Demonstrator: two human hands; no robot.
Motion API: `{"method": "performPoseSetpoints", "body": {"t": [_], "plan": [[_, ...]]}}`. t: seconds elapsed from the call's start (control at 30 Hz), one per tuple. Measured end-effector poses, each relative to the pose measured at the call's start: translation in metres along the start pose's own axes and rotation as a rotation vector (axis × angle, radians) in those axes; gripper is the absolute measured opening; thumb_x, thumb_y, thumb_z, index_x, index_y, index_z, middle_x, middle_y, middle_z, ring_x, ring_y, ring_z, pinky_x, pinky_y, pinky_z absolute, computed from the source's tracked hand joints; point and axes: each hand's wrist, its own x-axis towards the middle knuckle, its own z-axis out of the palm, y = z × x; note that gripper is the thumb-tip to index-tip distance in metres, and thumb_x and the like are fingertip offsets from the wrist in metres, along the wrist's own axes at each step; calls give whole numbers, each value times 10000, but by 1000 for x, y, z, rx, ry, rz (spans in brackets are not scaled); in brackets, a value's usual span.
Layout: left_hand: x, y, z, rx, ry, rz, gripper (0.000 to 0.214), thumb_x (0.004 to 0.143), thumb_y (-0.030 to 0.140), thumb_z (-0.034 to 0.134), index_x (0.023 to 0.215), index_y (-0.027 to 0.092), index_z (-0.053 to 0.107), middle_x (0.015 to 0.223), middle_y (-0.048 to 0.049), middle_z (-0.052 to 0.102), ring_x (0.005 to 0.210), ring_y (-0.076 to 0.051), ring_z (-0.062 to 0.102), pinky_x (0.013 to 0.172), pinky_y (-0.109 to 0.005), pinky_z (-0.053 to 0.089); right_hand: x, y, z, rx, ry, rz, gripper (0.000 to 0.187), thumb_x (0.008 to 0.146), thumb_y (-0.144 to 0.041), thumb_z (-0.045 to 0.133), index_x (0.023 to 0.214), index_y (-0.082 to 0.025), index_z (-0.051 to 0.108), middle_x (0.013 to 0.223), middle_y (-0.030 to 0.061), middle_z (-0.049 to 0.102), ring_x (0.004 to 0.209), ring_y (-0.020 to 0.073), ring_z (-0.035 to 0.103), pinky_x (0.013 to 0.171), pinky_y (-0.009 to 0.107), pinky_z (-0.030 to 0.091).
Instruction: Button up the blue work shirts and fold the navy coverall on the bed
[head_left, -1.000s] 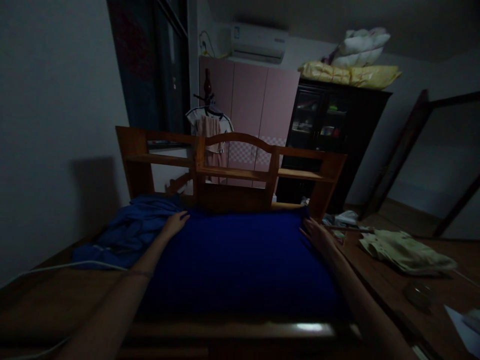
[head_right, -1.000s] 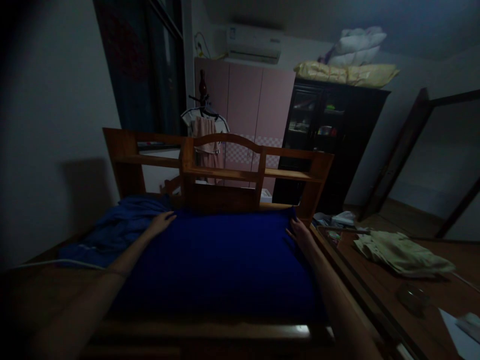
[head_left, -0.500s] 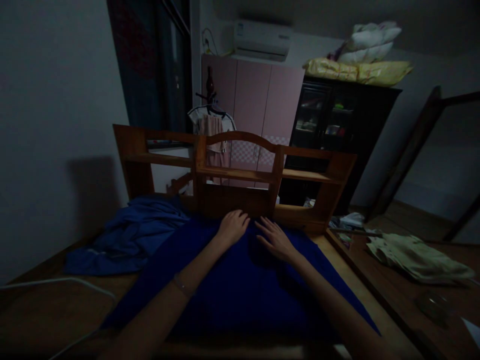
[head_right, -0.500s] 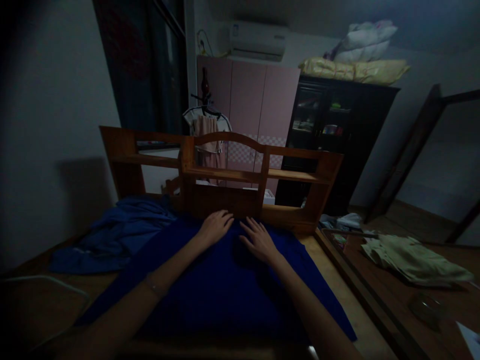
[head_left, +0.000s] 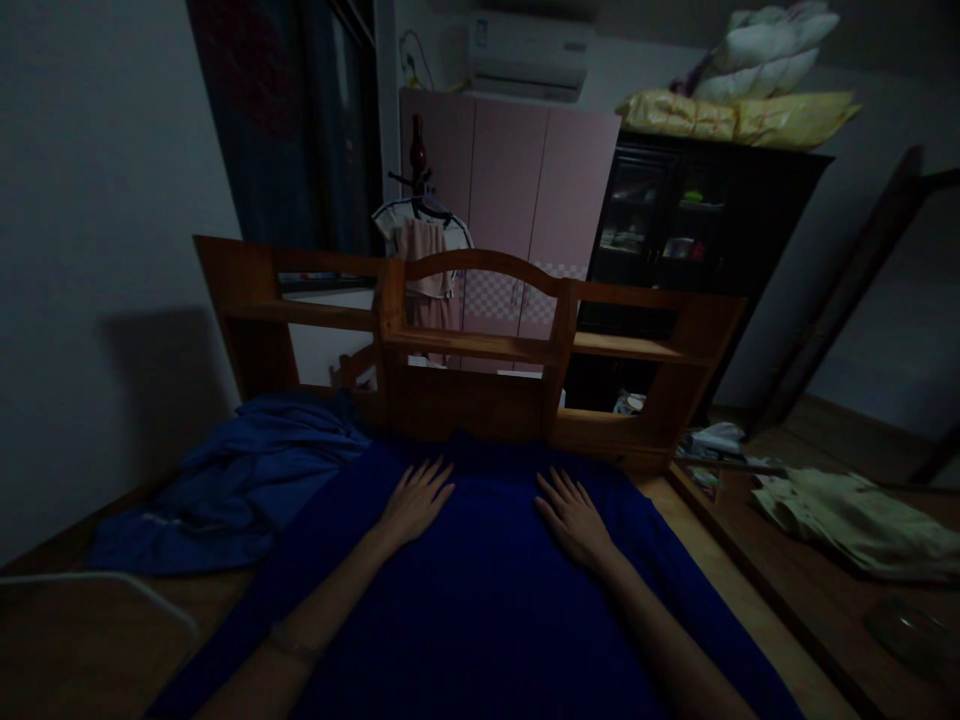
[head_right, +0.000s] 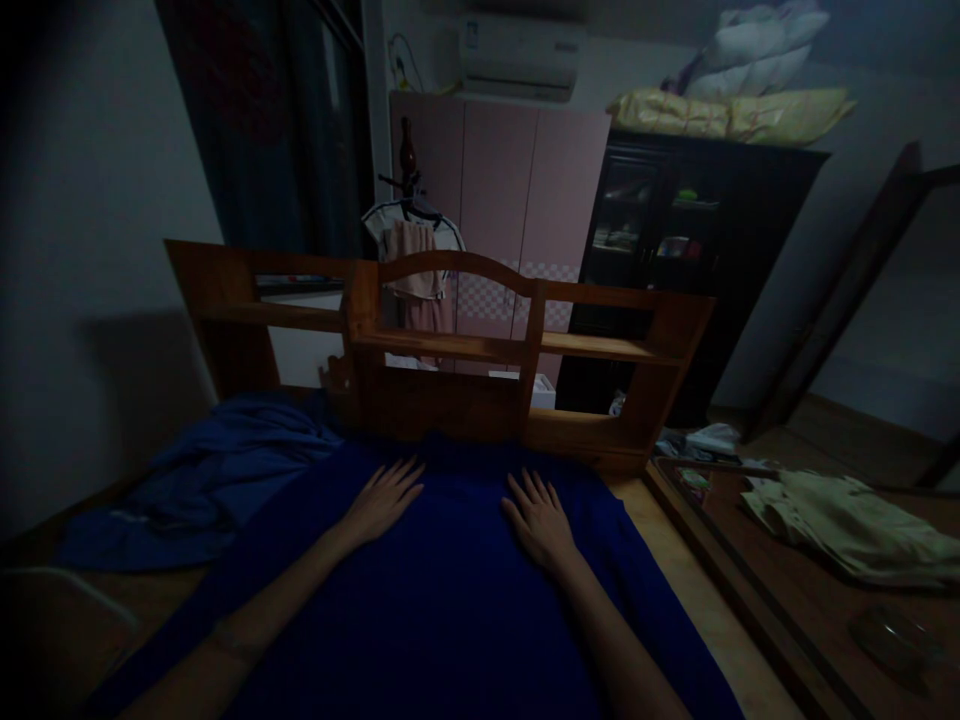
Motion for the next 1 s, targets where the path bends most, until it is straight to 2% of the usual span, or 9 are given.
{"method": "performPoseSetpoints", "body": {"t": [0.13, 0.3, 0.47, 0.6, 0.7, 0.77, 0.83, 0.93, 1.0], "plan": [[-4, -12, 2, 65, 76, -51, 553, 940, 521, 213, 1428, 288, 328, 1497, -43, 303, 1390, -259, 230, 1130, -478, 74, -4, 38, 6, -13, 75, 128, 587, 914, -603, 320, 1432, -325, 324, 1522, 7, 193, 1409, 262, 98, 1125, 505, 26], [-23, -54, -8, 185, 127, -127, 539, 938, 467, 256, 1407, 233, 380, 1456, -86, 378, 1386, -267, 238, 1125, -499, 13, -23, 85, -5, -60, 107, 311, 620, 914, -574, 320, 1455, -274, 279, 1519, 45, 209, 1408, 270, 100, 1113, 531, 12], [-41, -87, -27, 247, 51, 14, 516, 949, 438, 240, 1419, 253, 350, 1479, -53, 338, 1397, -225, 215, 1132, -457, 37, -36, 97, -24, -152, -26, 299, 590, 944, -525, 269, 1473, -268, 215, 1525, 40, 188, 1408, 249, 104, 1118, 508, 77], [-58, -81, -40, 256, 26, -57, 507, 956, 431, 241, 1428, 267, 325, 1488, -49, 317, 1398, -239, 209, 1128, -465, 61, -48, 93, -36, -206, -96, 275, 553, 967, -478, 235, 1477, -267, 193, 1526, 42, 183, 1408, 230, 113, 1123, 470, 112], [-84, -48, -48, 242, 32, -219, 578, 937, 504, 272, 1447, 234, 280, 1507, -105, 254, 1398, -335, 157, 1100, -558, 67, -68, 71, -41, -235, -89, 269, 561, 971, -487, 225, 1481, -265, 160, 1532, 45, 150, 1412, 237, 82, 1126, 482, 81], [-108, -7, -53, 153, -22, -265, 665, 901, 605, 274, 1460, 247, 230, 1522, -128, 189, 1386, -394, 135, 1069, -616, 102, -87, 37, -44, -243, -68, 237, 582, 961, -534, 227, 1481, -294, 121, 1537, 33, 118, 1413, 246, 57, 1122, 512, 62], [-133, 44, -58, 5, -125, -75, 632, 899, 622, 255, 1459, 340, 175, 1541, -68, 133, 1399, -366, 98, 1078, -598, 140, -107, -12, -45, -203, -65, 124, 592, 952, -567, 232, 1475, -337, 75, 1541, 8, 70, 1413, 244, 31, 1118, 534, 52], [-162, 117, -66, -152, -177, 252, 555, 933, 560, 238, 1449, 411, 97, 1552, 14, 37, 1420, -273, 65, 1122, -520, 153, -133, -88, -48, -82, -139, -154, 567, 962, -538, 266, 1465, -375, 62, 1541, -33, 18, 1415, 207, 24, 1138, 485, 83], [-172, 145, -70, -193, -163, 350, 565, 940, 538, 252, 1455, 397, 69, 1551, 29, 54, 1422, -228, 99, 1143, -470, 158, -145, -118, -51, -25, -199, -243, 603, 962, -527, 290, 1473, -337, 30, 1540, -17, 61, 1415, 188, 54, 1149, 453, 100]]}}
